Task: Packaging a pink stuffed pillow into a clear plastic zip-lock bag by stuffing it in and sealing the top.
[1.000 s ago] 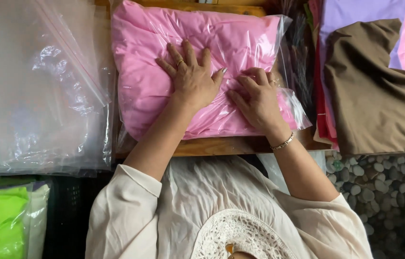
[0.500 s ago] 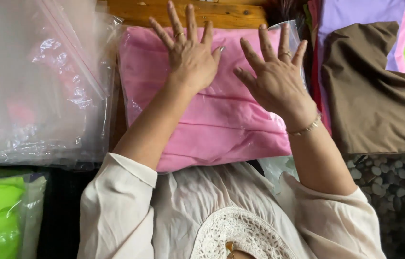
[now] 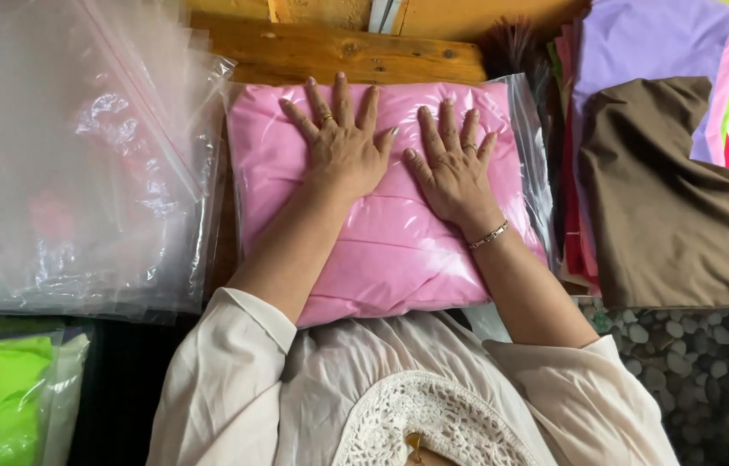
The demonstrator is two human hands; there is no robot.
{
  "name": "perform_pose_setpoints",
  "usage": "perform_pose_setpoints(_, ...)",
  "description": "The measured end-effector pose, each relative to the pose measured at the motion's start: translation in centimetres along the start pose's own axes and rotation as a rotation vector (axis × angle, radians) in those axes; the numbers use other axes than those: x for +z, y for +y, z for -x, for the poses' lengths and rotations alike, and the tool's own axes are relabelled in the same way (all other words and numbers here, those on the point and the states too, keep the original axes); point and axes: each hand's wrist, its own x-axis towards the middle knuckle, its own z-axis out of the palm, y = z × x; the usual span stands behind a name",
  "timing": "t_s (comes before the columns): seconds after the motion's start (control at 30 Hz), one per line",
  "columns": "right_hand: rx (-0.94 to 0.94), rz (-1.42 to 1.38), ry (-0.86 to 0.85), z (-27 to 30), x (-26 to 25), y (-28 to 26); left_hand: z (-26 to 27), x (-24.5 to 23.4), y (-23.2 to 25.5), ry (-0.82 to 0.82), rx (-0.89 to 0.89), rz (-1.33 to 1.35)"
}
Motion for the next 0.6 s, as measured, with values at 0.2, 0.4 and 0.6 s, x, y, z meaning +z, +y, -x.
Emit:
perform_pose_setpoints(0.2, 0.023, 0.013, 0.046, -0.2, 0.3, 0.0, -0.3, -0.2, -0.3, 0.034, 0.014, 0.068)
perform_pose_setpoints(0.4, 0.067, -0.026, 0.001, -1.6, -0.2, 0.2, -1.4, -0.1, -0.6, -0.007, -0.010, 0.119)
perform_pose_setpoints(0.6, 0.056, -0.095, -0.086, -1.5, -2.5, 0.4, -0.8, -1.4, -2.0, 0.190, 0.058, 0.552)
